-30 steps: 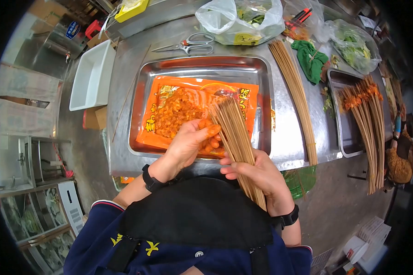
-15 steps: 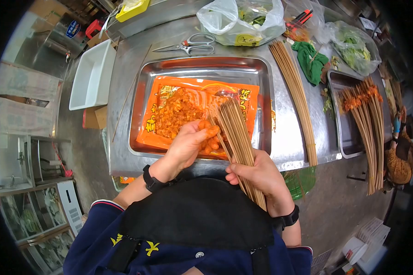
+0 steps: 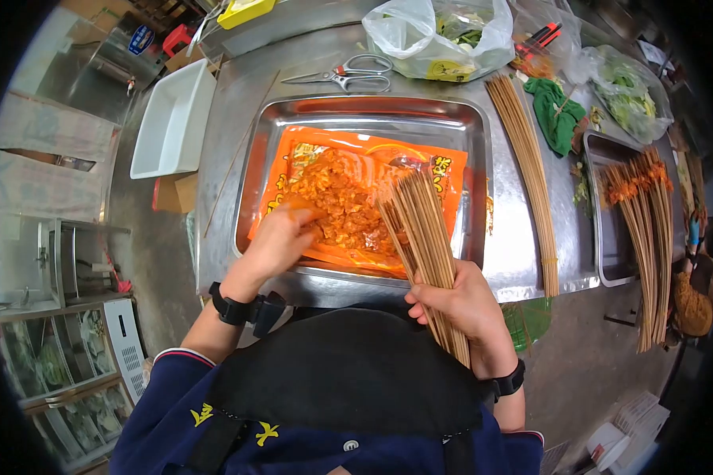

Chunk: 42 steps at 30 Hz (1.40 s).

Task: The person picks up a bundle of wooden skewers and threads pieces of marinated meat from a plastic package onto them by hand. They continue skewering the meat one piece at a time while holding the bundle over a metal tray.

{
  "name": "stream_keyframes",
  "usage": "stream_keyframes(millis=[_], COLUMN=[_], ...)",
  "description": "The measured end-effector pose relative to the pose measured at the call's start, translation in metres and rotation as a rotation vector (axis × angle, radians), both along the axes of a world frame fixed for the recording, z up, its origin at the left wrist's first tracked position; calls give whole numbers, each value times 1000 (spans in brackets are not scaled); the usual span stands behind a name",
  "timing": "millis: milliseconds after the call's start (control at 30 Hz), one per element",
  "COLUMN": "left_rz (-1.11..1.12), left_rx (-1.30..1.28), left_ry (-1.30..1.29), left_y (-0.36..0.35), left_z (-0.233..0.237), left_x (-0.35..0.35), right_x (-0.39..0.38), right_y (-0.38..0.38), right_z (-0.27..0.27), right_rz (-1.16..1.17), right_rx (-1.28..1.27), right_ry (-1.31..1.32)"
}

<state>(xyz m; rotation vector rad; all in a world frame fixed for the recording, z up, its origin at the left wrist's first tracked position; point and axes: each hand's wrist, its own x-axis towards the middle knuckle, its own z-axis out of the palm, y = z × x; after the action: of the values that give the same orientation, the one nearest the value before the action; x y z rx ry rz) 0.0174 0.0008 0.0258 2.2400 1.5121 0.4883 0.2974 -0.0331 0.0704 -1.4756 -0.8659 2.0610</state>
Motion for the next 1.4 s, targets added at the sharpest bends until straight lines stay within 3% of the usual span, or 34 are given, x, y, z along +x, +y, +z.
stream_keyframes(millis=[33, 267, 367, 433, 467, 533, 767, 833, 967, 1033, 1067, 1133, 1167, 1267, 1400], left_rz=[65, -35, 14, 253, 254, 252, 97, 27, 67, 299, 298, 384, 383, 402, 488], left_rx=[-111, -234, -185, -468, -468, -344, -445, -240, -340, -789, -790, -867, -866, -853, -905], left_ry=[126, 229, 41, -224, -225, -463, -126, -28, -78, -697, -695, -1183, -1183, -1499, -1643], left_y=[-4, 2, -1, -1, -2, -4, -1, -2, -2, 2, 3, 5, 6, 6, 5], left_z=[5, -1, 0, 7, 1, -14, 7, -3, -1, -1, -2, -2, -2, -2, -5], left_x=[5, 15, 14, 17, 18, 22, 18, 17, 21, 21, 22, 24, 25, 31, 39], right_x=[0, 1, 2, 0, -1, -2, 0, -1, -1, -1, 0, -2, -3, -4, -6], right_y=[0, -1, -2, -2, -1, -1, -2, -2, -2, -2, -3, -3, -4, -5, -6], right_z=[-1, -3, -4, -4, -3, -2, -5, -6, -3, -4, -5, -5, -5, -4, -4], right_rz=[6, 18, 33, 52, 71, 75, 103, 102, 102, 113, 124, 125, 129, 139, 142], right_rx=[2, 5, 11, 13, 18, 15, 43, 35, 37, 48, 56, 55, 55, 76, 82], right_ry=[2, 5, -1, -3, -10, -14, -13, -7, -19, -11, -6, 12, 29, 26, 51])
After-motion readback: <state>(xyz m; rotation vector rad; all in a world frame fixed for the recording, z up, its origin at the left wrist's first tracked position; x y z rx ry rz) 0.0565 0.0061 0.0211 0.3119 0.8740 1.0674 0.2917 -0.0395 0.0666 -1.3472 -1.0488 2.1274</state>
